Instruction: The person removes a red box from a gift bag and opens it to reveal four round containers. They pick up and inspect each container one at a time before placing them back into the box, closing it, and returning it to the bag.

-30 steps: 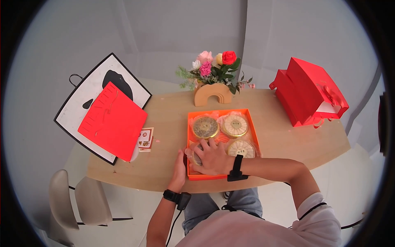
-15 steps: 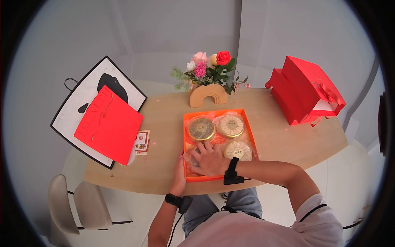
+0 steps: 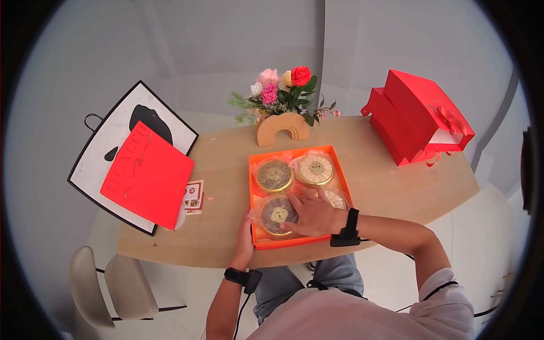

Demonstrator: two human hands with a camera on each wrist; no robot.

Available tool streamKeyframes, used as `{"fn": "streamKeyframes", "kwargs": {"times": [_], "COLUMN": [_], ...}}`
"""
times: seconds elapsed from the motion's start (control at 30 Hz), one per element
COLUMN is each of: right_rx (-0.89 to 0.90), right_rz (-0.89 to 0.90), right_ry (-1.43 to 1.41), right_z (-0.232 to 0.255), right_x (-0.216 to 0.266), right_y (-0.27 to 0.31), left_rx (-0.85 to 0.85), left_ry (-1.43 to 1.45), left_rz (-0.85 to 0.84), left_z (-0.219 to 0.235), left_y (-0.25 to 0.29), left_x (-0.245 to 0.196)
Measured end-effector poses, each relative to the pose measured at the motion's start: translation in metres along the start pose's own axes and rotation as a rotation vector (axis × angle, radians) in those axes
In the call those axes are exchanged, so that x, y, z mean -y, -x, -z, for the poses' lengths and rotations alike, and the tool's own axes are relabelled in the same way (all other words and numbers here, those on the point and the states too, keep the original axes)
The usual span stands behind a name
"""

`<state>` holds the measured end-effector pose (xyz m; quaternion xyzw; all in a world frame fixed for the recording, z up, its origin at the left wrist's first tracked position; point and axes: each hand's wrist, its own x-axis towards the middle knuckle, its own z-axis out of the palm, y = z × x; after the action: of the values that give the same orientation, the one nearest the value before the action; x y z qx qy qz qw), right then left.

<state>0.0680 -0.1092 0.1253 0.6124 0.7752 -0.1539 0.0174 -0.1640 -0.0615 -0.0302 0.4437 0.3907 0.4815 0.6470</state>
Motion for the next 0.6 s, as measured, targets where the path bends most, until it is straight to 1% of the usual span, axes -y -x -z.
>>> {"fn": "streamKeyframes", "kwargs": {"times": [0.07, 0.13, 0.17, 0.2, 0.23, 0.27, 0.33, 0.37, 0.43, 0.5, 0.53, 0.57, 0.6], "right_rx": [-0.006, 0.131, 0.129, 0.062, -0.005, -0.008, -0.293, -0.292, -0.679, -0.656, -0.659, -0.546, -0.408], "right_rz": [0.029, 0.036, 0.039, 0.073, 0.108, 0.115, 0.129, 0.132, 0.062, -0.132, -0.136, -0.287, -0.437], "right_ry": [0.001, 0.083, 0.081, 0.026, -0.028, -0.030, -0.075, -0.077, -0.239, -0.597, -0.598, -1.017, -1.430], "right_z": [-0.001, 0.020, 0.023, 0.025, 0.026, 0.026, 0.024, 0.020, 0.006, -0.009, -0.022, -0.039, -0.051], "right_x": [-0.004, 0.001, -0.001, -0.004, -0.008, -0.013, -0.028, -0.041, -0.075, -0.113, -0.134, -0.154, -0.164], "right_y": [-0.003, -0.004, -0.003, -0.001, 0.001, 0.003, 0.012, 0.014, 0.017, 0.025, 0.027, 0.029, 0.031], "left_rx": [0.000, -0.005, 0.040, 0.087, 0.084, 0.092, 0.095, 0.105, 0.120, 0.169, 0.173, 0.190, 0.208], "left_ry": [0.035, 0.048, 0.076, 0.103, 0.098, 0.049, -0.004, -0.042, -0.080, 0.168, 0.166, 0.207, 0.247], "left_rz": [-0.002, -0.003, 0.015, 0.031, 0.028, 0.017, 0.008, -0.009, -0.023, 0.083, 0.085, 0.141, 0.198], "left_z": [0.001, 0.004, 0.008, 0.011, 0.013, 0.013, 0.015, 0.015, 0.012, 0.000, -0.002, -0.001, -0.002], "left_y": [0.001, 0.003, 0.002, 0.001, -0.001, -0.001, 0.000, 0.001, 0.003, 0.004, 0.001, -0.003, -0.007], "left_x": [0.000, 0.002, 0.004, 0.004, 0.004, 0.006, 0.004, 0.003, -0.006, -0.027, -0.035, -0.042, -0.049]}}
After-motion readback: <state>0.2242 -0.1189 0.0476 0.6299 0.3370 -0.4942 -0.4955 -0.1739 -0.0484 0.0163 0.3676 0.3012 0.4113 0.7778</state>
